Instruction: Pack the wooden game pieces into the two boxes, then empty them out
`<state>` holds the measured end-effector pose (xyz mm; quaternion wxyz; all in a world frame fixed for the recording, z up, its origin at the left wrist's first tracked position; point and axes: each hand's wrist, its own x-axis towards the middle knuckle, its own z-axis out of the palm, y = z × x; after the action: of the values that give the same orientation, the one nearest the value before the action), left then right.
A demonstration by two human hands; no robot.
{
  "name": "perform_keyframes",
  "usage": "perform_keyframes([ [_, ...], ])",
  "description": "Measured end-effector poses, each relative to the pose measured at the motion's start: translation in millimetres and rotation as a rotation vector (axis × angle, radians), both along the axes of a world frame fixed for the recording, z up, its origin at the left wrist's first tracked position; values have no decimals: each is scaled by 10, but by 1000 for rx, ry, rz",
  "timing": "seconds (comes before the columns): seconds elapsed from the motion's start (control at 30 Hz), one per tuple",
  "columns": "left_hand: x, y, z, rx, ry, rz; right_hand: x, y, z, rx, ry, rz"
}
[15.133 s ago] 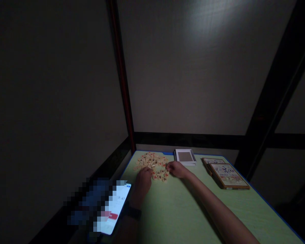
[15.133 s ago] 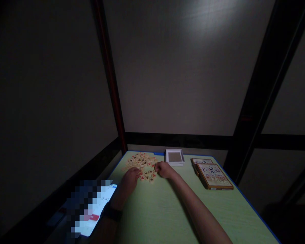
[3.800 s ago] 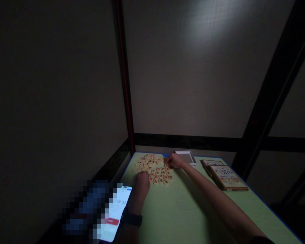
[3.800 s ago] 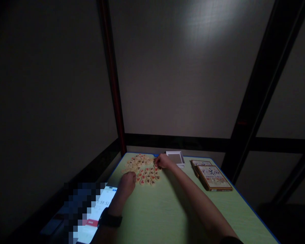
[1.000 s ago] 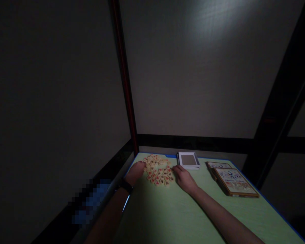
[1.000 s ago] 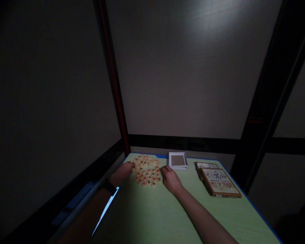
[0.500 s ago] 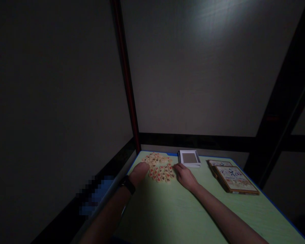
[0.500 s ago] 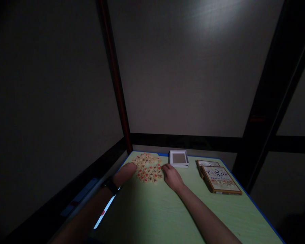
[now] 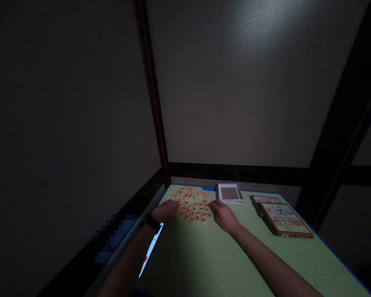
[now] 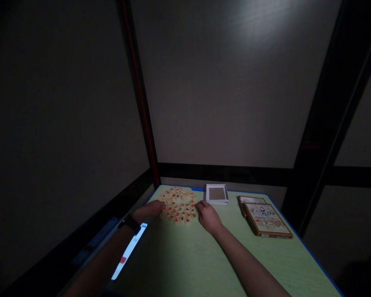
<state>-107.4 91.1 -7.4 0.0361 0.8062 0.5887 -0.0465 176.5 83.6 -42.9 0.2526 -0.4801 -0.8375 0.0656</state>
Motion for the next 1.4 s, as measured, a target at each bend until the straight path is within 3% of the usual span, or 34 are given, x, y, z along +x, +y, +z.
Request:
perform_keyframes([
  [0.23,-19,-5,-31,13,3,11,4,17,-25,7,7,7],
  [0.57,61,-327,210,15,9,10,2,37,-55,22,12,9],
  [1.03,282,-555,217,44,28,-33,4,-3,-15,11,8,8],
  [1.23,243,-600,271,2,-59,-27,8,-17,-3,8,11,13],
  [1.4,176,-531,226,4,-148,42,6,-8,-17,-4,15,3],
])
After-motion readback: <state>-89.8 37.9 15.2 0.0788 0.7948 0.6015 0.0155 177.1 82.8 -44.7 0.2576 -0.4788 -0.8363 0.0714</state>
